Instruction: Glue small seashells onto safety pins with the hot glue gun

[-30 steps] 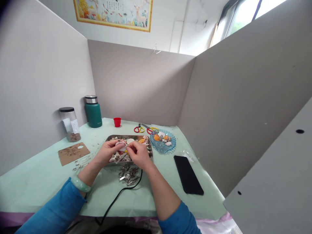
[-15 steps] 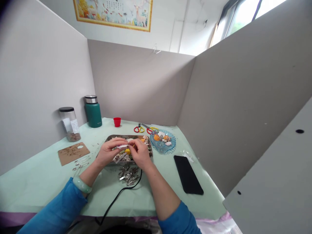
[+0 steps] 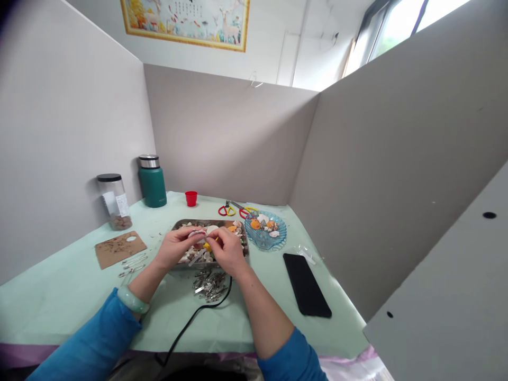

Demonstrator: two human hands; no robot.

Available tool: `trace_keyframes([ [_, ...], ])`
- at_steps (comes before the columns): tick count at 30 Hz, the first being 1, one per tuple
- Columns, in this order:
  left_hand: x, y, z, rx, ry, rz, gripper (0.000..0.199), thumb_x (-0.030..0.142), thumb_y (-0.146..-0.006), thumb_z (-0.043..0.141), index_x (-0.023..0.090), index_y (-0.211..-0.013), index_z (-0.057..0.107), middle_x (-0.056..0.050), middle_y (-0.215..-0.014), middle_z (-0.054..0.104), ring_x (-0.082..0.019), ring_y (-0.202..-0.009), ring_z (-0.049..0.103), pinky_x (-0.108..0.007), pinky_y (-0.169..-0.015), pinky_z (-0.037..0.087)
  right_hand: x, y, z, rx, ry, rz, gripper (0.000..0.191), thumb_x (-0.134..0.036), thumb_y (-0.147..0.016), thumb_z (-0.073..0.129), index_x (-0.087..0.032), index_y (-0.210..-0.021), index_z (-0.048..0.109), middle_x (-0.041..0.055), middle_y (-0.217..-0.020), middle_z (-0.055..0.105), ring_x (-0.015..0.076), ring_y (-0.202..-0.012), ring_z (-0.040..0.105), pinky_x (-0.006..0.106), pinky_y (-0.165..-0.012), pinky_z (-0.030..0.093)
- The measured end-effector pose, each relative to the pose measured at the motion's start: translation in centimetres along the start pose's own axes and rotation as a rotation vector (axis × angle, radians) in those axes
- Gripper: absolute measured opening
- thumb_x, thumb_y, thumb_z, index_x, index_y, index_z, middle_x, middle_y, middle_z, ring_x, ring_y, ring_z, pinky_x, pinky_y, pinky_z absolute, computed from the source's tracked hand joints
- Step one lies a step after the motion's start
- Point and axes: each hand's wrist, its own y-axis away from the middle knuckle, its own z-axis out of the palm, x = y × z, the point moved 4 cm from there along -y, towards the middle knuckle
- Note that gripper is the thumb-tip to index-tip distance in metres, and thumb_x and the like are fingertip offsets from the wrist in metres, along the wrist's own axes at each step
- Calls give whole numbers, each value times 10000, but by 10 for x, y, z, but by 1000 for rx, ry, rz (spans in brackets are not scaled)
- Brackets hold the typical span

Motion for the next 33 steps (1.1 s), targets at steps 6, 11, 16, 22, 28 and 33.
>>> trace_keyframes([
  [6, -1, -1, 1, -68, 59, -91, 312, 410, -677, 702, 138, -829, 715, -39, -808, 670, -139, -645, 568, -238, -565, 515, -2, 0, 1, -25, -3, 1, 147, -277, -844, 514, -184, -733, 536, -8, -677, 511, 107, -570, 445, 227, -543, 354],
  [11, -5, -2, 0, -90, 60, -137, 309, 420, -671, 703, 140, -802, 705, -14, -724, 627, -130, -616, 542, -223, -527, 494, -2, 1, 2, -47, 14, 8, 147, -275, -842, 505, -182, -731, 532, -12, -674, 519, 105, -575, 449, 222, -543, 347],
  [16, -6, -2, 2, -126, 81, -166, 318, 423, -670, 703, 141, -816, 699, -19, -727, 617, -139, -633, 541, -240, -543, 497, -1, 1, 2, -59, 33, 35, 151, -264, -833, 505, -183, -707, 521, -21, -644, 508, 100, -555, 433, 218, -532, 338],
  [22, -5, -2, 4, -164, 129, -186, 339, 413, -682, 699, 134, -873, 675, -32, -764, 627, -139, -636, 555, -246, -561, 490, 5, 0, 3, -32, 20, 91, 162, -292, -833, 510, -185, -712, 529, -23, -625, 522, 102, -539, 440, 217, -521, 344],
  [28, -7, -2, 4, -156, 183, -215, 382, 404, -681, 702, 131, -944, 661, -44, -823, 645, -132, -648, 559, -246, -575, 488, 11, 1, 2, 24, -4, 131, 150, -315, -841, 504, -194, -754, 524, -26, -620, 527, 107, -540, 468, 220, -528, 363],
  [33, -8, -2, 5, -169, 165, -220, 381, 409, -665, 706, 127, -916, 655, -39, -805, 644, -135, -624, 565, -256, -567, 487, 12, 1, 3, 4, 0, 138, 136, -313, -833, 514, -197, -763, 532, -29, -610, 528, 108, -531, 470, 220, -521, 364],
])
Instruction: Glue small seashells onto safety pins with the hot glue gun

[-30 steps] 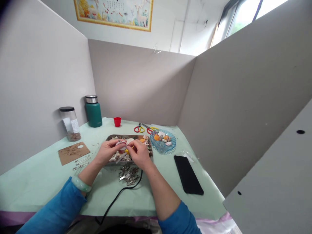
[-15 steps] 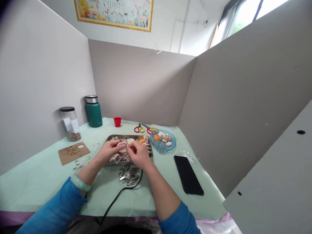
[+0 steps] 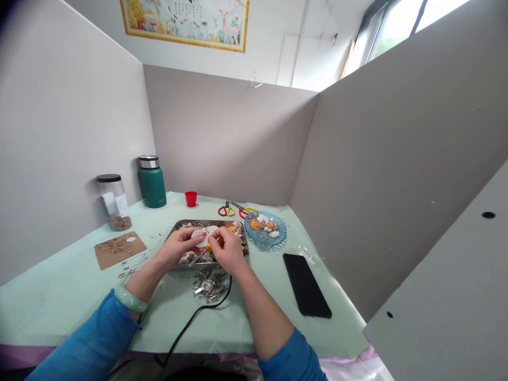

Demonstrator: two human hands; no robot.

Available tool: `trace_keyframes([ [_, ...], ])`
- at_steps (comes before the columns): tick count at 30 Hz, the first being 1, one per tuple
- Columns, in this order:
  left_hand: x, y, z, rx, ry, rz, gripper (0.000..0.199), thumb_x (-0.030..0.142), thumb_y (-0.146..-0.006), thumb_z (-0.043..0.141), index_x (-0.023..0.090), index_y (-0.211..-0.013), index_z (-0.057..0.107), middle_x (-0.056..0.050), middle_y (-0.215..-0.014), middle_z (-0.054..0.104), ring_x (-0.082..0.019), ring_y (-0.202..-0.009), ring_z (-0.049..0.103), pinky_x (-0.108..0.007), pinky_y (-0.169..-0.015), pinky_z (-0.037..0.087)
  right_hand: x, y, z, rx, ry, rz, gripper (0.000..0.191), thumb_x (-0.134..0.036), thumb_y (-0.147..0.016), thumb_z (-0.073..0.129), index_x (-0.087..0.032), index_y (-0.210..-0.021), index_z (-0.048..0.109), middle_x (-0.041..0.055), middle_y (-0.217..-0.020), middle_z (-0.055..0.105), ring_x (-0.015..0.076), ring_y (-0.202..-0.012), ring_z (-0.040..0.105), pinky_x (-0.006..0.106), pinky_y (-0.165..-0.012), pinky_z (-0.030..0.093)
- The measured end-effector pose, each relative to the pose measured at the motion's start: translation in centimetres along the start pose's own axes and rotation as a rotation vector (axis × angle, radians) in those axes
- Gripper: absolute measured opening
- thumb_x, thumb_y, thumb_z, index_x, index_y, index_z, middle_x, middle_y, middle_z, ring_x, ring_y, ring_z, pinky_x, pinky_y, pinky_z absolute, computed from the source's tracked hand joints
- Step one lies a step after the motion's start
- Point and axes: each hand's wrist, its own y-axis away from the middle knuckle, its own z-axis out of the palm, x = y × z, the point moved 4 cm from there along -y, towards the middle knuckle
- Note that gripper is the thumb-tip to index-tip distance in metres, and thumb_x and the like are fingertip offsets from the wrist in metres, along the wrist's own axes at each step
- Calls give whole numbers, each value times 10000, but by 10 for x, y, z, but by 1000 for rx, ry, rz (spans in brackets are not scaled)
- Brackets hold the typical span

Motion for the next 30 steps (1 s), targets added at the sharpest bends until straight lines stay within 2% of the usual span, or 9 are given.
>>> trace_keyframes([
  [17, 0, 2, 0, 8, -77, 22, 282, 372, -699, 666, 140, -850, 613, 4, -697, 596, -111, -535, 528, -237, -505, 465, -10, 1, 0, -25, 63, -61, 132, -265, -823, 498, -185, -724, 528, -21, -654, 527, 99, -541, 442, 217, -522, 344],
  [30, 4, 3, 4, -5, -85, 22, 313, 382, -702, 654, 134, -889, 618, -9, -728, 625, -126, -557, 552, -261, -536, 480, -5, 0, 1, -12, 59, -14, 151, -285, -816, 503, -191, -700, 516, -22, -629, 532, 103, -531, 449, 216, -516, 353],
])
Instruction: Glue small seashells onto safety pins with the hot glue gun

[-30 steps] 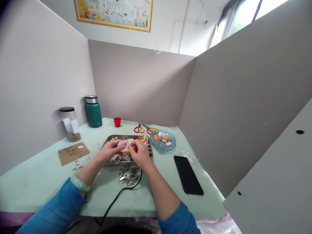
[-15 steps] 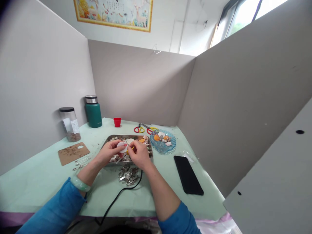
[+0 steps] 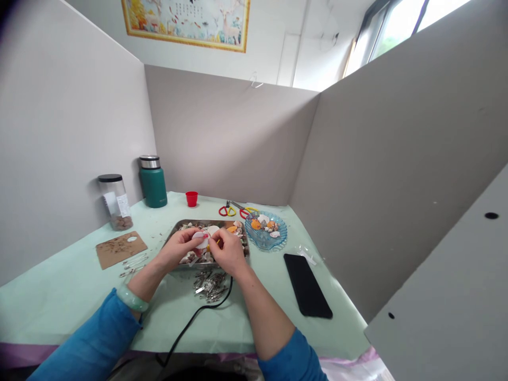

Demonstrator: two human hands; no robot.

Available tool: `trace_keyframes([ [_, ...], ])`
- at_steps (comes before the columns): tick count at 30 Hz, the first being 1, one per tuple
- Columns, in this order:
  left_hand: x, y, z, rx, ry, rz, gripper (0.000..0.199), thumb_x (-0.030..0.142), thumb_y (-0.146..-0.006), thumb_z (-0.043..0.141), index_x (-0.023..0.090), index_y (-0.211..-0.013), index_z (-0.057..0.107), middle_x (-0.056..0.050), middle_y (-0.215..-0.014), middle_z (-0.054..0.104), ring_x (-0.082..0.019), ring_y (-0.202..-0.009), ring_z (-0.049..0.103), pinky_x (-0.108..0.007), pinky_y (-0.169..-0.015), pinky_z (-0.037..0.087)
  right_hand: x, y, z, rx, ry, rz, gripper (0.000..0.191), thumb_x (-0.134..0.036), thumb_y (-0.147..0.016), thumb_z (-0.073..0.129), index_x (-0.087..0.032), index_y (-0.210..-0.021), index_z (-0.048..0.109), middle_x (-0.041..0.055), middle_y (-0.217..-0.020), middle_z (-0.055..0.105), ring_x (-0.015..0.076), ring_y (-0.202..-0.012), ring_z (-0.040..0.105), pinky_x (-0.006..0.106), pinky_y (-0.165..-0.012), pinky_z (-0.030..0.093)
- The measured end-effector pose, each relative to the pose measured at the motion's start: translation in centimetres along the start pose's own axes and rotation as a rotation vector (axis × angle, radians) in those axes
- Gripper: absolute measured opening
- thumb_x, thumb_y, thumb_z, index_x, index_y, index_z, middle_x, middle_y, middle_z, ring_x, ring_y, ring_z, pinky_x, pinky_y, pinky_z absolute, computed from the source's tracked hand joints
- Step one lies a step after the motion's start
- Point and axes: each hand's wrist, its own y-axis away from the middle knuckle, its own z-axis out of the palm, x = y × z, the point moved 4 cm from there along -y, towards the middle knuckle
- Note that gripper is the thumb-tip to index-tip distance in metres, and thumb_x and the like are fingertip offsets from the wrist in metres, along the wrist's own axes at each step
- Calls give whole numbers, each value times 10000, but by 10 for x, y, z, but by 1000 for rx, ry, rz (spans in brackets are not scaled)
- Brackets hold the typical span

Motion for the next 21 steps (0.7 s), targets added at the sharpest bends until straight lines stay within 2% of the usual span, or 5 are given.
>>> trace_keyframes([
  [10, 0, 0, -1, 15, -40, -7, 325, 414, -704, 659, 141, -877, 618, 7, -696, 609, -105, -506, 533, -238, -507, 468, 3, 0, 1, -2, -8, 12, 158, -297, -818, 508, -189, -703, 522, -27, -608, 532, 100, -520, 448, 213, -506, 346],
  [16, -2, 0, -1, 36, -9, -21, 348, 468, -678, 674, 137, -765, 607, 7, -655, 582, -117, -556, 532, -242, -510, 483, 0, 0, 1, -22, 11, -4, 183, -308, -816, 516, -188, -678, 512, -25, -611, 533, 99, -523, 440, 214, -509, 345],
  [21, -2, 0, -1, 23, 2, -20, 390, 477, -687, 665, 129, -860, 650, -24, -721, 625, -138, -612, 558, -246, -533, 486, 3, 0, 1, -8, 9, 15, 182, -318, -819, 509, -193, -686, 518, -26, -600, 532, 103, -518, 447, 215, -507, 348],
])
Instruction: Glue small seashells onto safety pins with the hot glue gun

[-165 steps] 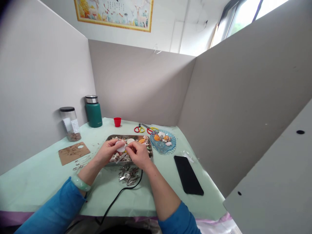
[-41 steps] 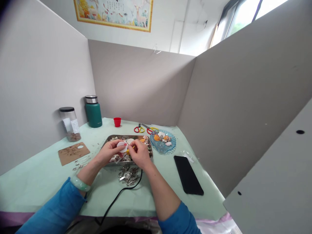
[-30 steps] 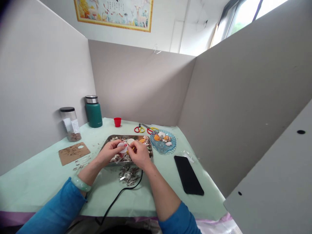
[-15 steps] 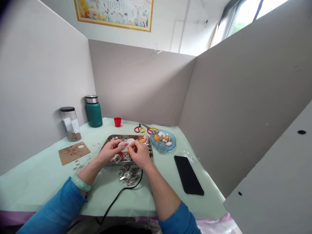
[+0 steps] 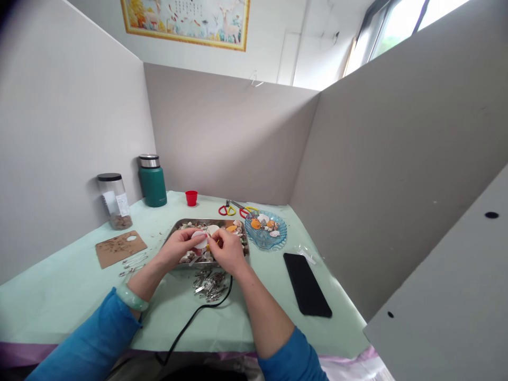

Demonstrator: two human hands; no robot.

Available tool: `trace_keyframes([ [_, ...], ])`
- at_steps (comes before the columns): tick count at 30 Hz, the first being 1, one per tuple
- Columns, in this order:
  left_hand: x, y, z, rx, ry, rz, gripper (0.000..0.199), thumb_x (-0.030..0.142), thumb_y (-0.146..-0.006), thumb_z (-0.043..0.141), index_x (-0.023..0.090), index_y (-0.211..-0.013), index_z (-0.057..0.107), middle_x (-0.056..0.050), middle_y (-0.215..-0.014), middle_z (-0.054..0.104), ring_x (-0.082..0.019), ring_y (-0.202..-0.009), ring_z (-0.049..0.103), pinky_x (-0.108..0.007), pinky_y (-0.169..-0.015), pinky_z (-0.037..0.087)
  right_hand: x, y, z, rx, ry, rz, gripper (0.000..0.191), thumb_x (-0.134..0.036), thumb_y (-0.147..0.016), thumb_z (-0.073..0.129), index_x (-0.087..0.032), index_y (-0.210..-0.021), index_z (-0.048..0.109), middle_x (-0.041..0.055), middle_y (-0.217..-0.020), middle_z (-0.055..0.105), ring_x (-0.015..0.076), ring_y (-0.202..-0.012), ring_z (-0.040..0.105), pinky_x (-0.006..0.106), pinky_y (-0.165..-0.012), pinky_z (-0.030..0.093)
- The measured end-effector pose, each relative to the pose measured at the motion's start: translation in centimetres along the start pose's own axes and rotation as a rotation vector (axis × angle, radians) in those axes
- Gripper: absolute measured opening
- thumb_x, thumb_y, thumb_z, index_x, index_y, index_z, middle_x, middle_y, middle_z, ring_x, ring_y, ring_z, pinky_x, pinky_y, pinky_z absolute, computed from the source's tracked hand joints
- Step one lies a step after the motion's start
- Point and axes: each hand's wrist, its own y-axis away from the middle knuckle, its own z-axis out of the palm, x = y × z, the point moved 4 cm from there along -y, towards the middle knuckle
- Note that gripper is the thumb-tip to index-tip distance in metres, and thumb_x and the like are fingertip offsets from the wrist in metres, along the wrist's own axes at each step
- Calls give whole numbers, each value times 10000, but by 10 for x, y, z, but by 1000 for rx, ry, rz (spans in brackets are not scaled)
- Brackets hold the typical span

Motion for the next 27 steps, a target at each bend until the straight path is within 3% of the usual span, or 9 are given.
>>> trace_keyframes([
  [15, 0, -1, -2, 21, -17, 7, 378, 483, -692, 648, 143, -858, 652, -16, -729, 631, -121, -546, 553, -238, -519, 469, -6, 1, -2, -7, 7, -31, 144, -288, -816, 517, -192, -717, 559, -11, -652, 560, 113, -561, 468, 218, -530, 361],
  [21, 2, 0, -2, 56, -20, 2, 374, 475, -693, 652, 136, -850, 660, 0, -701, 599, -87, -492, 479, -210, -449, 430, -2, 0, 0, -14, 10, -35, 146, -293, -814, 536, -193, -716, 576, -7, -670, 581, 118, -582, 484, 219, -554, 367],
  [27, 3, 0, -1, 5, -18, 12, 390, 422, -671, 693, 143, -938, 641, 12, -675, 586, -81, -486, 474, -204, -474, 417, 2, -1, 1, 6, 12, -10, 174, -324, -818, 543, -192, -709, 578, -6, -646, 579, 123, -570, 477, 222, -547, 357],
])
